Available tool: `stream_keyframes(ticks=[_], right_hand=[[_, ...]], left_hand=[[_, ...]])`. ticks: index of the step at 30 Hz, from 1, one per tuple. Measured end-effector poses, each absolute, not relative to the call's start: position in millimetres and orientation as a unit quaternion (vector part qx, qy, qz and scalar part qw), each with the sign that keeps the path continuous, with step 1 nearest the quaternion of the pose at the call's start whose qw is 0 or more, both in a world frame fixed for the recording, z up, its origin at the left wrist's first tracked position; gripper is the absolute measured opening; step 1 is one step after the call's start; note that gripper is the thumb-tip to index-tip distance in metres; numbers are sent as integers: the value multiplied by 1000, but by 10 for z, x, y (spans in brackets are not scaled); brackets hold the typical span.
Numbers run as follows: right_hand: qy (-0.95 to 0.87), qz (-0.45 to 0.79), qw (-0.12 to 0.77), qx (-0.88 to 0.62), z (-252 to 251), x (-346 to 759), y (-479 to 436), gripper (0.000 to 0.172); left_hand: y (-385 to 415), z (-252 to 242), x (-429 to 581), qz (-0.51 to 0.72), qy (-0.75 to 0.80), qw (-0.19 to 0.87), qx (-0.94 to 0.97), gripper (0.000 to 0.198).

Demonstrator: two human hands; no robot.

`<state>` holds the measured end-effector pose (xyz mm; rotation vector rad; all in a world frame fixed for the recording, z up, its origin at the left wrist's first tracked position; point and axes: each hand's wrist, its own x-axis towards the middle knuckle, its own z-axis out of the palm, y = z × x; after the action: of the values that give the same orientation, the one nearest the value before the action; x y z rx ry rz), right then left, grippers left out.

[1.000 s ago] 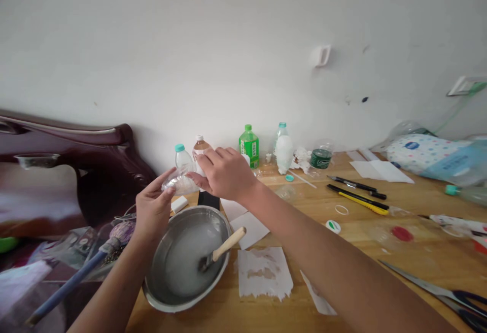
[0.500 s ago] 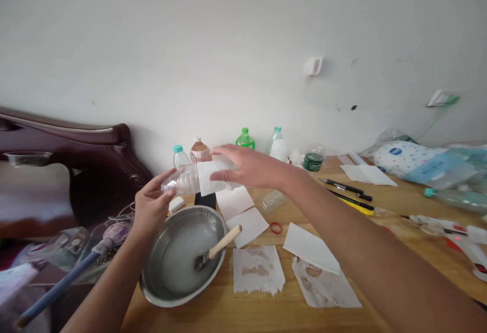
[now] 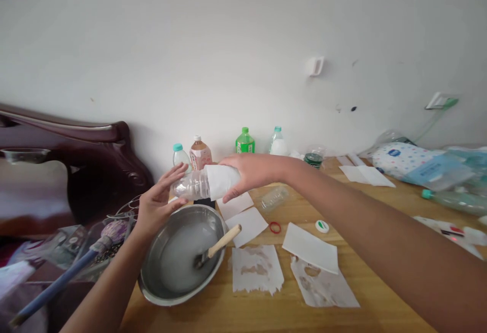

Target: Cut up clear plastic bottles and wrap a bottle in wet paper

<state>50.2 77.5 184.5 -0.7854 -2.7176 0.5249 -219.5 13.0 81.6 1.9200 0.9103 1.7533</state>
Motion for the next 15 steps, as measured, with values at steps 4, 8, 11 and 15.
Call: stream_keyframes(ticks=[4,8,11,15], right_hand=[[-929,131,173,-299,1822,553,653,66],[-919,-34,215,-330,1751,673,392,65],[-903,-119,263,-319,1630,734,127,70],[-868,-82,361,-331,1359,665,-271,78]], left_hand=[[128,897,-2179,613,354,106,699,51],[-170,1130,-2021,665,370,130,635,60],[-710,1104,-1823,766,382,161,492,48],[-1489,574,-1517,732,407,340,428,45]])
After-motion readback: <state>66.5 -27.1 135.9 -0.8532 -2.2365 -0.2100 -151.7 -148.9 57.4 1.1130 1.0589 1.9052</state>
